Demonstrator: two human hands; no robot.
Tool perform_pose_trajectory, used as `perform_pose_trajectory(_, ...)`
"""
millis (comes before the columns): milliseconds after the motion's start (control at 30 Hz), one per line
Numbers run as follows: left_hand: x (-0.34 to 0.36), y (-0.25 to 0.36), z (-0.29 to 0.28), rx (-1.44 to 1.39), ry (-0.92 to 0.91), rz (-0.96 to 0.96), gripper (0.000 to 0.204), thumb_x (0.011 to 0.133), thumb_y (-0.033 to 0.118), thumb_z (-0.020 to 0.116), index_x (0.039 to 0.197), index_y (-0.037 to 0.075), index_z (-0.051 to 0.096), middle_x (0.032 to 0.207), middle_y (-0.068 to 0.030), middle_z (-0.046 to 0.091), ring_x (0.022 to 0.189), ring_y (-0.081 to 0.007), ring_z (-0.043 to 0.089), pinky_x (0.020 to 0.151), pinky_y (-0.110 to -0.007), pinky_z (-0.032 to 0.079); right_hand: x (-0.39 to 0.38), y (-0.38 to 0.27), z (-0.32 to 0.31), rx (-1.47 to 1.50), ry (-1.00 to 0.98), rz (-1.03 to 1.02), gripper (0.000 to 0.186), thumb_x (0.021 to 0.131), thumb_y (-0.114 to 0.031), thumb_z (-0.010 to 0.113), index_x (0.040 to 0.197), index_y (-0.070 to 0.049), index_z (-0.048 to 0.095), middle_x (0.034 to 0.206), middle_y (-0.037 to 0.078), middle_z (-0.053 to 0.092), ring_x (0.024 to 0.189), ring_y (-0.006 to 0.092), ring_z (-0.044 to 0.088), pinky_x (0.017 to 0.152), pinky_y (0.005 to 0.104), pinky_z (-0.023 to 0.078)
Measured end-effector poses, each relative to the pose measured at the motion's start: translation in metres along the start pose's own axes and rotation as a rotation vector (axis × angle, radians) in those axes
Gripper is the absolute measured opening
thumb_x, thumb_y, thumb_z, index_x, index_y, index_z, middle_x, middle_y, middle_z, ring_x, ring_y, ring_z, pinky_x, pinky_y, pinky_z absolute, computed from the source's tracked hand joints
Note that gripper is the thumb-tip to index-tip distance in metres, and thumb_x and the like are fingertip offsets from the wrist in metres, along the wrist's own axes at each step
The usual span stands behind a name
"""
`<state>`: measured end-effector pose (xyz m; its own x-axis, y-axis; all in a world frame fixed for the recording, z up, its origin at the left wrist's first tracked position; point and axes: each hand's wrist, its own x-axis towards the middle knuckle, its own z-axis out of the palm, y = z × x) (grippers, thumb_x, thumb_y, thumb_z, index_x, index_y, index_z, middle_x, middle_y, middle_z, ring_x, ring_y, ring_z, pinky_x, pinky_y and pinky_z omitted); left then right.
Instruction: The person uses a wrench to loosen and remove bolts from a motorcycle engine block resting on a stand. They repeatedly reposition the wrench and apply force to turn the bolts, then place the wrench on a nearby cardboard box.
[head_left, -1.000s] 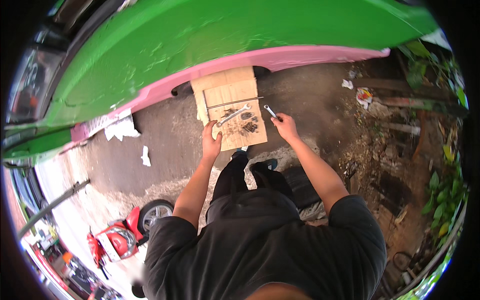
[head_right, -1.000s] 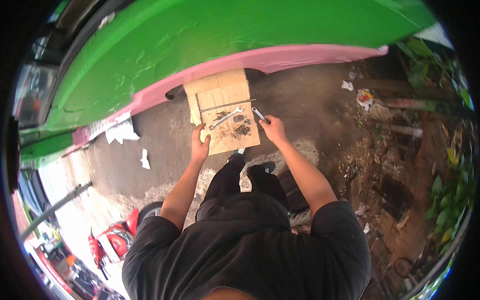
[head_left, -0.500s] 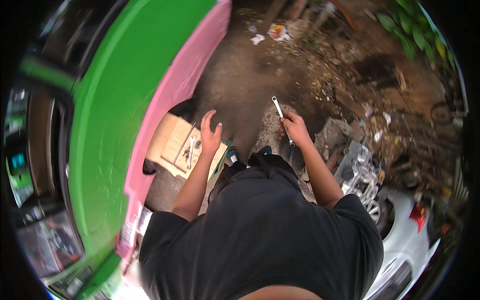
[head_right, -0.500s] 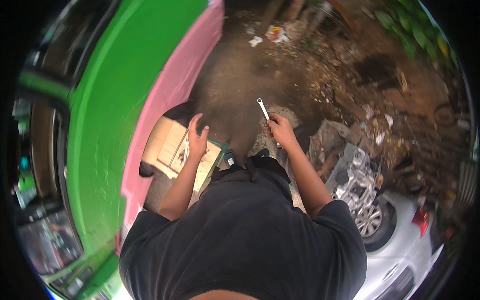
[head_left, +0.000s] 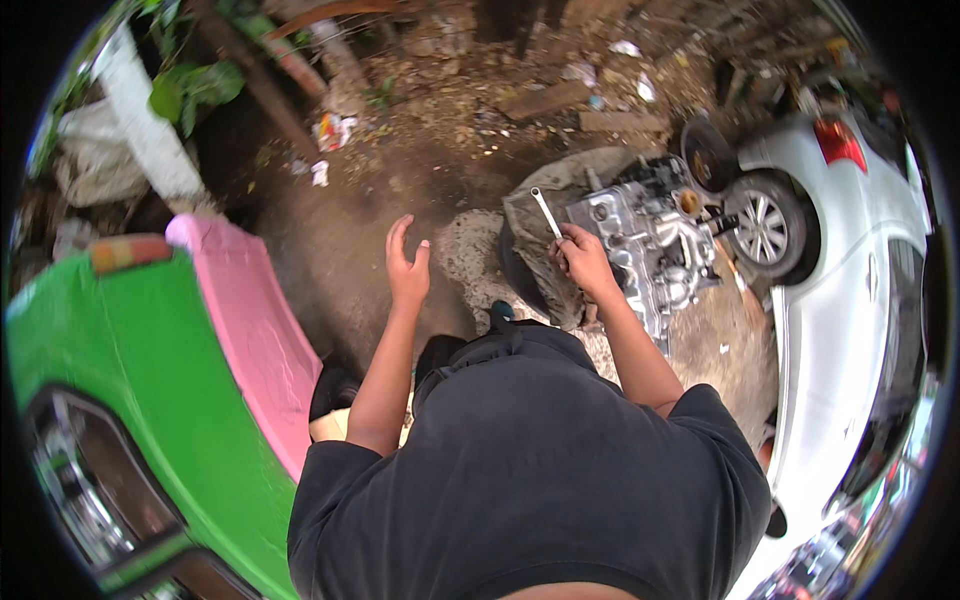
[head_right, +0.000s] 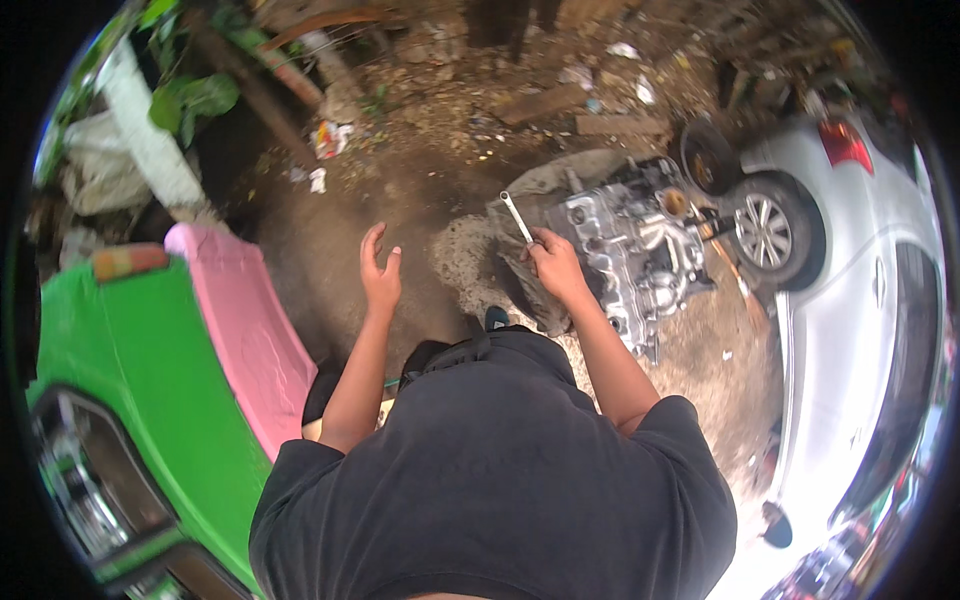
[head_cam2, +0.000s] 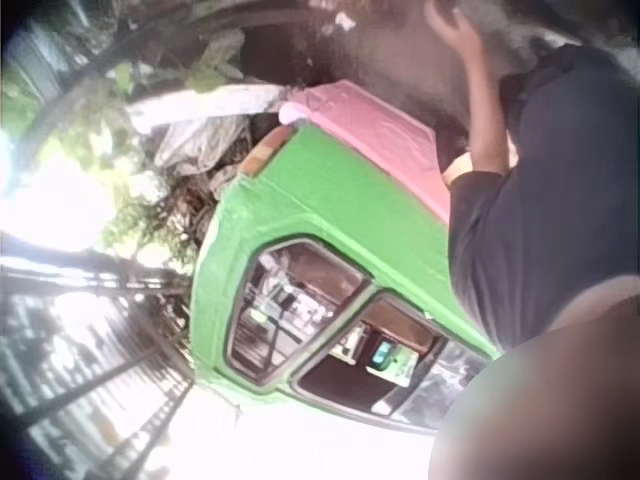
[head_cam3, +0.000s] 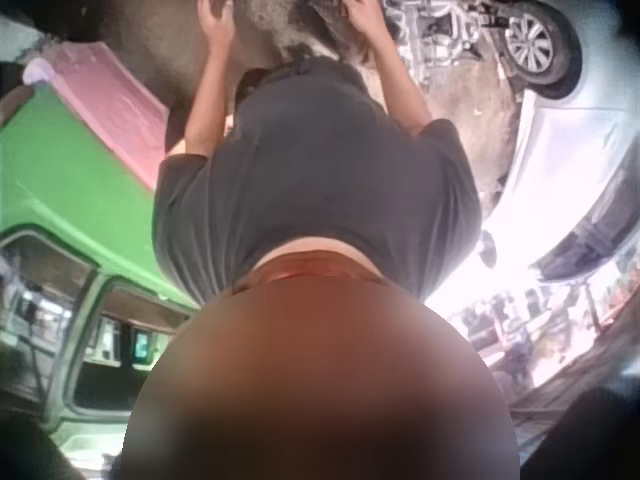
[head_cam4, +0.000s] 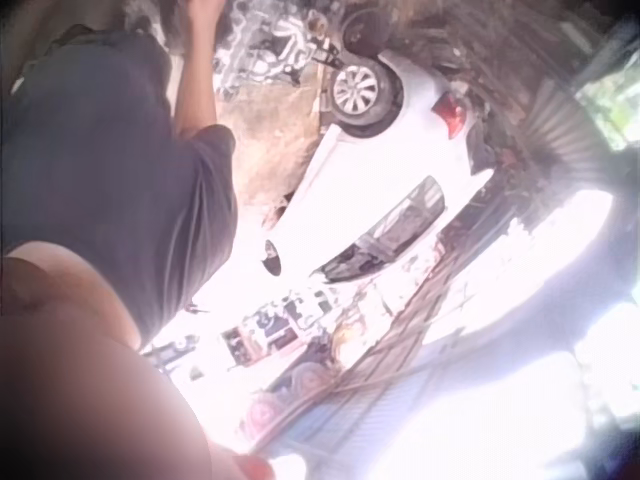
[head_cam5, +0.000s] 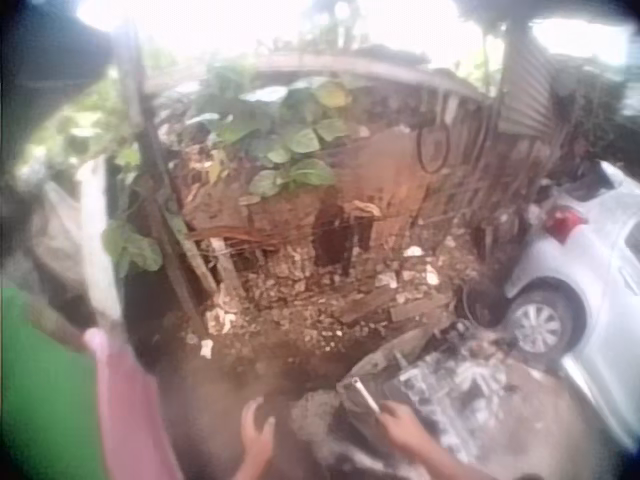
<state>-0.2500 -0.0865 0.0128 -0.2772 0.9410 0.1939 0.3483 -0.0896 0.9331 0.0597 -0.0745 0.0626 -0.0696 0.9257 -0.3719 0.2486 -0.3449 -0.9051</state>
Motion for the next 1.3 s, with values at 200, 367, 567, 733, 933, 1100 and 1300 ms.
perform_pose_trajectory(200, 0.059, 0.016, 0.084, -0.051, -0.319, 0.096, 0.046, 0.085, 0.001, 0.063, 0.130, 0.005, 0.056, 0.137, -0.0147, 0.053, 0.131, -0.0312, 0.049, 0.110, -0.040, 0.037, -0.025, 0.016, -0.027, 0.142, 0.327, 0.177, 0.037, 0.100, -0.019, 0.056, 0.134, -0.003, 0.056, 0.079, 0.005, 0.064, 0.059, 0.0106, 0.055, 0.054, 0.0269, 0.046)
perform_pose_trajectory(367, 0.106, 0.017, 0.148, -0.155, -0.620, 0.143, 0.045, 0.085, 0.003, 0.063, 0.129, 0.005, 0.057, 0.135, -0.0145, 0.055, 0.130, -0.0309, 0.050, 0.108, -0.039, 0.038, -0.037, 0.030, -0.023, 0.000, 0.581, 0.252, 0.034, 0.098, -0.019, 0.057, 0.127, -0.001, 0.060, 0.076, 0.009, 0.064, 0.066, 0.0164, 0.061, 0.065, 0.0309, 0.049)
perform_pose_trajectory(567, 0.164, 0.032, 0.202, -0.110, -1.106, 0.285, 0.049, 0.087, 0.010, 0.065, 0.135, 0.008, 0.054, 0.139, -0.0129, 0.051, 0.133, -0.0308, 0.046, 0.110, -0.042, 0.036, -0.039, 0.015, 0.012, -0.028, 0.846, 0.336, 0.030, 0.097, -0.020, 0.057, 0.119, -0.001, 0.063, 0.086, 0.019, 0.069, 0.077, 0.0320, 0.068, 0.075, 0.0383, 0.052)
perform_pose_trajectory(733, 0.190, 0.045, 0.237, -0.089, -1.374, 0.508, 0.060, 0.083, 0.019, 0.073, 0.138, 0.009, 0.051, 0.142, -0.0151, 0.050, 0.135, -0.0336, 0.044, 0.112, -0.043, 0.034, -0.034, 0.004, 0.037, -0.103, 1.036, 0.438, 0.032, 0.097, -0.025, 0.058, 0.123, -0.007, 0.063, 0.099, 0.022, 0.069, 0.095, 0.0389, 0.067, 0.082, 0.0409, 0.051)
perform_pose_trajectory(933, 0.176, 0.057, 0.282, 0.164, -1.592, 0.807, 0.097, 0.074, 0.042, 0.082, 0.153, 0.015, 0.032, 0.153, -0.0166, 0.039, 0.145, -0.0341, 0.031, 0.119, -0.051, 0.023, -0.035, 0.010, 0.057, -0.152, 1.006, 0.495, 0.034, 0.097, -0.030, 0.060, 0.124, -0.010, 0.065, 0.090, 0.019, 0.069, 0.082, 0.0326, 0.066, 0.076, 0.0385, 0.051)
perform_pose_trajectory(1100, 0.168, 0.065, 0.296, 0.459, -1.651, 0.812, 0.109, 0.072, 0.054, 0.080, 0.157, 0.020, 0.021, 0.157, -0.0153, 0.034, 0.147, -0.0315, 0.028, 0.120, -0.058, 0.015, -0.035, 0.016, 0.052, -0.171, 0.989, 0.491, 0.032, 0.096, -0.030, 0.059, 0.122, -0.012, 0.066, 0.093, 0.018, 0.070, 0.089, 0.0376, 0.067, 0.080, 0.0432, 0.052)
perform_pose_trajectory(1300, 0.170, 0.074, 0.303, 0.542, -1.683, 0.769, 0.106, 0.071, 0.049, 0.082, 0.156, 0.019, 0.026, 0.156, -0.0132, 0.036, 0.145, -0.0294, 0.033, 0.120, -0.054, 0.020, -0.040, 0.016, 0.035, -0.206, 0.909, 0.473, 0.031, 0.096, -0.034, 0.058, 0.118, -0.013, 0.067, 0.097, 0.019, 0.071, 0.095, 0.0394, 0.066, 0.083, 0.0468, 0.052)
